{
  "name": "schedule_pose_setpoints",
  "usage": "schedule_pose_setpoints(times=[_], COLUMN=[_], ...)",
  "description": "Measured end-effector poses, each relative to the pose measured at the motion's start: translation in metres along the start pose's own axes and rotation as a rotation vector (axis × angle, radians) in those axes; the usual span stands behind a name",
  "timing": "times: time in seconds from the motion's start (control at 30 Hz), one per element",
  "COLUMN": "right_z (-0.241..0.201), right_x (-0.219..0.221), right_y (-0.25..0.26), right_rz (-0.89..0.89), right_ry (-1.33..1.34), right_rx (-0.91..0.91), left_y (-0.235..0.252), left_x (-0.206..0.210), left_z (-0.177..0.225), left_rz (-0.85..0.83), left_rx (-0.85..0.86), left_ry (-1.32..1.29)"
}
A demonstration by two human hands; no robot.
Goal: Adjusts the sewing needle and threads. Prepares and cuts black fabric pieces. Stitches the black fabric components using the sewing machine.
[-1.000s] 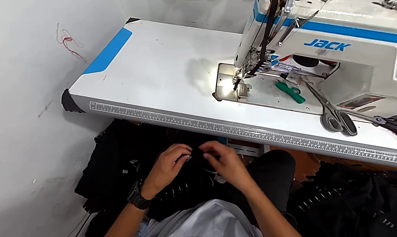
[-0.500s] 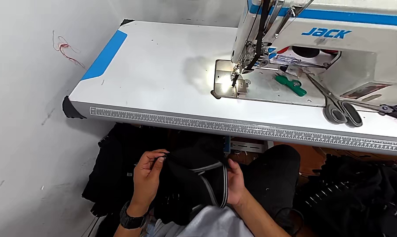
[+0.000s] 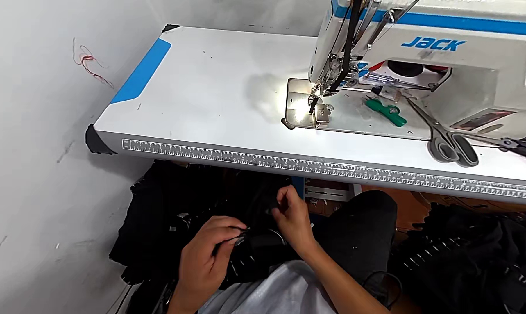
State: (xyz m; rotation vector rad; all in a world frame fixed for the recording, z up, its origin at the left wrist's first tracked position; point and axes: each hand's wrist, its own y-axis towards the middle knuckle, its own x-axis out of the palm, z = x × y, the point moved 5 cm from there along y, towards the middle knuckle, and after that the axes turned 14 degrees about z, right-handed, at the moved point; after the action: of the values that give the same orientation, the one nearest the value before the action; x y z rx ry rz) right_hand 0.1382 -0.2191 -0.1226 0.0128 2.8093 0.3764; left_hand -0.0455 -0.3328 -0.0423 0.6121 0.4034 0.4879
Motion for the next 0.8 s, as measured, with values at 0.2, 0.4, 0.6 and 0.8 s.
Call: schedule_pose_setpoints(times=[0.2, 0.4, 0.6, 0.8], right_z=[-0.005, -0.019, 0.011, 0.022], right_x=[-0.031, -0.035, 0.014, 0.022], right_y=[0.034, -0.021, -0.046, -0.046], right_rz=[-0.246, -0.129, 0.207, 0.290], right_ry=[-0.198, -0.011, -0.119, -0.085], right_rx=[0.056, -0.230, -0.095, -0.652], left_y=[0.032, 0.027, 0.015, 0.005], left_x=[-0.041, -0.042, -0.034, -0.034], left_z=[0.006, -0.001, 0.006, -0.016], left_rz=[0.169, 0.223, 0.339, 0.597], left_rx=[0.026, -0.063, -0.237, -0.758], left_ry=[0.163, 0.104, -0.019, -0.422])
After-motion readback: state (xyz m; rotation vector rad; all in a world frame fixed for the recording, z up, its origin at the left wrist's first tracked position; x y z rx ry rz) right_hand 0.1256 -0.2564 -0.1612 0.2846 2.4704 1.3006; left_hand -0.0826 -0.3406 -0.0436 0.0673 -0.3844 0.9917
